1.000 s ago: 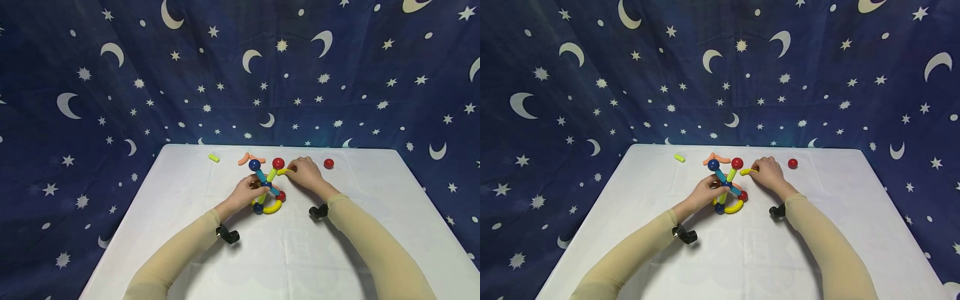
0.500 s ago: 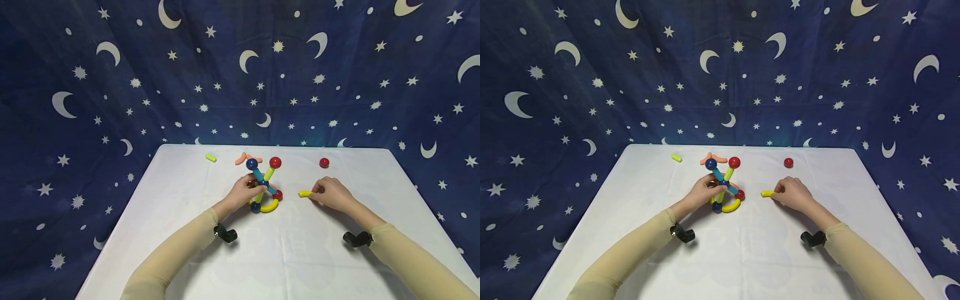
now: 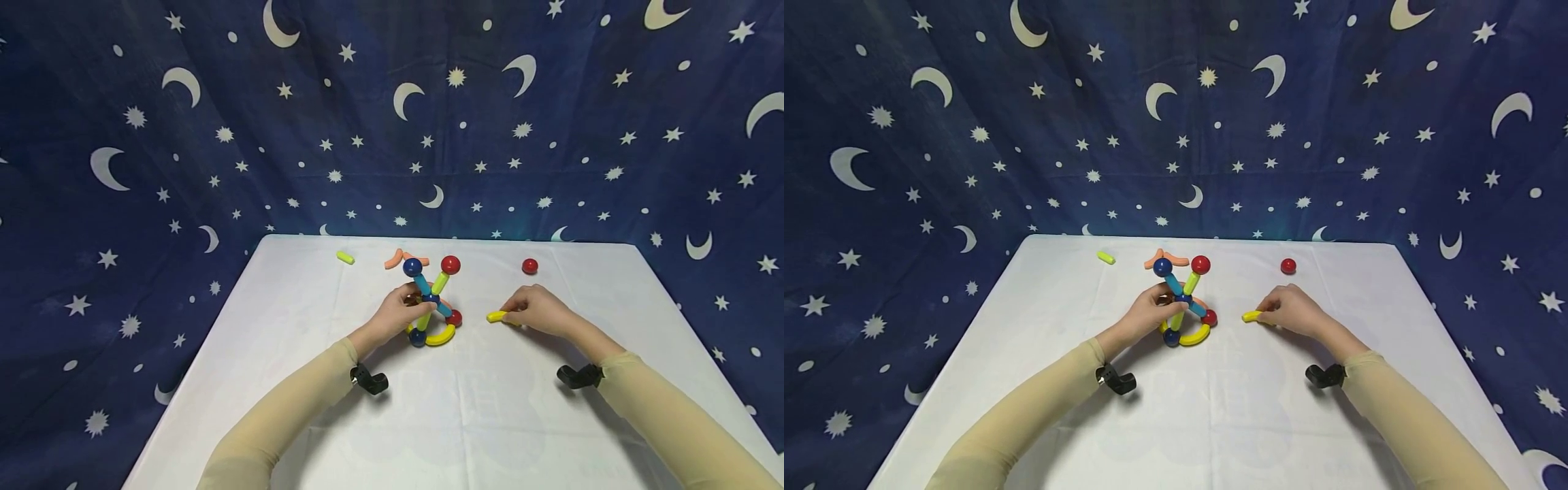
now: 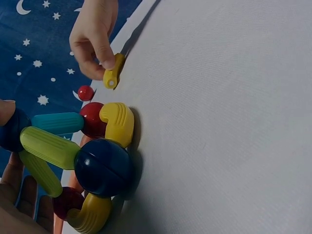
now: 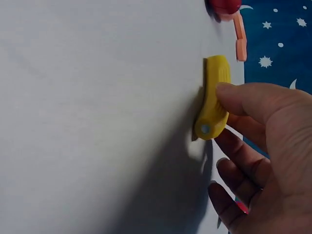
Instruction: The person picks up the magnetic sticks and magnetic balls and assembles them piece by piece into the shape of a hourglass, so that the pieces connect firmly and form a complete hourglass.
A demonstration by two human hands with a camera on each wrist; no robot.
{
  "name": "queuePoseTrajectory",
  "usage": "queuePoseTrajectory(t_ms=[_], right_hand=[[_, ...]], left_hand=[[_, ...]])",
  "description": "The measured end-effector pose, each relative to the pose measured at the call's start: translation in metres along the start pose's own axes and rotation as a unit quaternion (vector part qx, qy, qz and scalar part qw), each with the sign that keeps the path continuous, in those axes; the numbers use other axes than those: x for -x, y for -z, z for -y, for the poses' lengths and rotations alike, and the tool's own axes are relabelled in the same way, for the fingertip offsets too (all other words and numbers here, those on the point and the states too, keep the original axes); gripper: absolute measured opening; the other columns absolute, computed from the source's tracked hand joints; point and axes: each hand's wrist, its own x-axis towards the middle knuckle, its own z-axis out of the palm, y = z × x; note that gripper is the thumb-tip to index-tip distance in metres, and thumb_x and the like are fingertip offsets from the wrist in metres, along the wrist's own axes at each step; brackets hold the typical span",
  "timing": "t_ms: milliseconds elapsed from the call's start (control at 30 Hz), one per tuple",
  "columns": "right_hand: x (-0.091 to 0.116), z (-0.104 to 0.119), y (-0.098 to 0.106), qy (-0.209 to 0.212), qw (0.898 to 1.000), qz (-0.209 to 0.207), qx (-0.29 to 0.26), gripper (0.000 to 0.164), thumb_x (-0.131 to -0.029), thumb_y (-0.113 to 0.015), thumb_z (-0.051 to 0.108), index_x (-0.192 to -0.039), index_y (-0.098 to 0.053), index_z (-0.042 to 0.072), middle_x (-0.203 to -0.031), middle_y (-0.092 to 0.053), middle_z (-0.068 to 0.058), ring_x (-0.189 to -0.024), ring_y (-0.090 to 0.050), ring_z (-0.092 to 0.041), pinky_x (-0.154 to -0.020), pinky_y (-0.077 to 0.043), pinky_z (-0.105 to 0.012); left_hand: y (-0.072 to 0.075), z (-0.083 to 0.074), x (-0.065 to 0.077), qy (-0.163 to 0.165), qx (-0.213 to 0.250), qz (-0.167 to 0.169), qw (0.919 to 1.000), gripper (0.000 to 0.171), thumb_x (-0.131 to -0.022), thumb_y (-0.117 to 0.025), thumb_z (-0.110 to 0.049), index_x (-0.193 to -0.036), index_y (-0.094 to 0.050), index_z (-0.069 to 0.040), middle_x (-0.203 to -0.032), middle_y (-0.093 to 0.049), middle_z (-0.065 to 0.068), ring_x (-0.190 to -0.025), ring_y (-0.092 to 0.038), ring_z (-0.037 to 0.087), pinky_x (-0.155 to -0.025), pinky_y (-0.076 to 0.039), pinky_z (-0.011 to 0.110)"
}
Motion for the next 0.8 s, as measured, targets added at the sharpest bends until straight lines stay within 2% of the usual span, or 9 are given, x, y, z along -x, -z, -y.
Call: queuePoseTrajectory(t_ms=[100, 167, 233, 367, 433, 500, 633, 800], right_hand=[[-0.01, 0.006, 0.005, -0.004, 1.0, 0.017, -0.022, 0.018, -0.09, -0.079, 0.021, -0.102, -0.078, 0.008, -0.095, -0.07, 0.0, -0.086, -0.055, -0.02, -0.074, -0.045, -0.036], [-0.02, 0.012, 0.012, -0.009, 0.998, 0.033, -0.059, 0.02, -0.091, -0.077, 0.02, -0.105, -0.075, 0.004, -0.094, -0.071, -0.004, -0.082, -0.059, -0.02, -0.073, -0.049, -0.036], [-0.03, 0.021, 0.022, -0.026, 0.994, 0.051, -0.097, 0.026, -0.093, -0.075, 0.021, -0.111, -0.073, 0.002, -0.098, -0.073, -0.008, -0.086, -0.061, -0.021, -0.078, -0.05, -0.039], [-0.055, 0.039, 0.045, -0.068, 0.978, 0.098, -0.17, 0.042, -0.094, -0.074, 0.027, -0.126, -0.069, 0.001, -0.115, -0.072, -0.014, -0.102, -0.059, -0.023, -0.099, -0.046, -0.049], [-0.066, 0.051, 0.055, -0.089, 0.969, 0.116, -0.199, 0.049, -0.095, -0.074, 0.029, -0.132, -0.066, -0.002, -0.121, -0.07, -0.014, -0.106, -0.056, -0.025, -0.102, -0.045, -0.048], [-0.077, 0.062, 0.062, -0.109, 0.959, 0.121, -0.23, 0.052, -0.094, -0.075, 0.03, -0.133, -0.064, -0.003, -0.117, -0.07, -0.012, -0.104, -0.055, -0.025, -0.098, -0.048, -0.042], [-0.094, 0.081, 0.073, -0.121, 0.942, 0.128, -0.284, 0.053, -0.095, -0.075, 0.029, -0.133, -0.061, -0.005, -0.105, -0.069, -0.006, -0.094, -0.054, -0.023, -0.085, -0.051, -0.031], [-0.11, 0.1, 0.076, -0.116, 0.929, 0.154, -0.317, 0.05, -0.1, -0.069, 0.029, -0.136, -0.059, -0.003, -0.105, -0.062, -0.008, -0.087, -0.051, -0.022, -0.085, -0.05, -0.031]], left_hand=[[0.0, 0.0, 0.001, 0.003, -0.005, -0.004, 1.0, 0.043, -0.094, -0.074, -0.033, -0.134, -0.065, -0.02, -0.12, -0.068, 0.001, -0.114, -0.059, 0.027, -0.1, -0.047, 0.048], [0.0, 0.0, 0.0, 0.003, -0.007, -0.005, 1.0, 0.044, -0.094, -0.074, -0.034, -0.135, -0.066, -0.02, -0.121, -0.068, 0.0, -0.114, -0.06, 0.026, -0.1, -0.048, 0.048], [0.0, 0.0, 0.0, 0.003, -0.006, -0.005, 1.0, 0.044, -0.094, -0.075, -0.034, -0.135, -0.066, -0.021, -0.12, -0.068, -0.001, -0.113, -0.06, 0.025, -0.1, -0.048, 0.048], [0.0, 0.0, 0.0, 0.005, 0.001, -0.005, 1.0, 0.044, -0.094, -0.075, -0.033, -0.135, -0.066, -0.021, -0.119, -0.068, -0.001, -0.112, -0.06, 0.025, -0.1, -0.048, 0.047], [0.0, 0.0, 0.0, 0.007, 0.006, -0.005, 0.9999, 0.043, -0.094, -0.075, -0.032, -0.134, -0.066, -0.02, -0.119, -0.068, 0.0, -0.112, -0.06, 0.025, -0.1, -0.047, 0.047], [0.0, 0.001, -0.001, 0.009, 0.011, -0.006, 0.9999, 0.042, -0.094, -0.075, -0.031, -0.134, -0.066, -0.02, -0.119, -0.068, 0.001, -0.112, -0.06, 0.025, -0.1, -0.047, 0.046], [0.0, 0.001, -0.001, 0.01, 0.015, -0.006, 0.9998, 0.042, -0.094, -0.076, -0.03, -0.133, -0.067, -0.02, -0.12, -0.068, 0.001, -0.113, -0.06, 0.026, -0.101, -0.046, 0.047], [0.0, -0.001, -0.001, 0.007, 0.01, -0.006, 0.9999, 0.043, -0.094, -0.076, -0.03, -0.134, -0.066, -0.02, -0.119, -0.069, 0.0, -0.111, -0.061, 0.026, -0.098, -0.048, 0.045]])
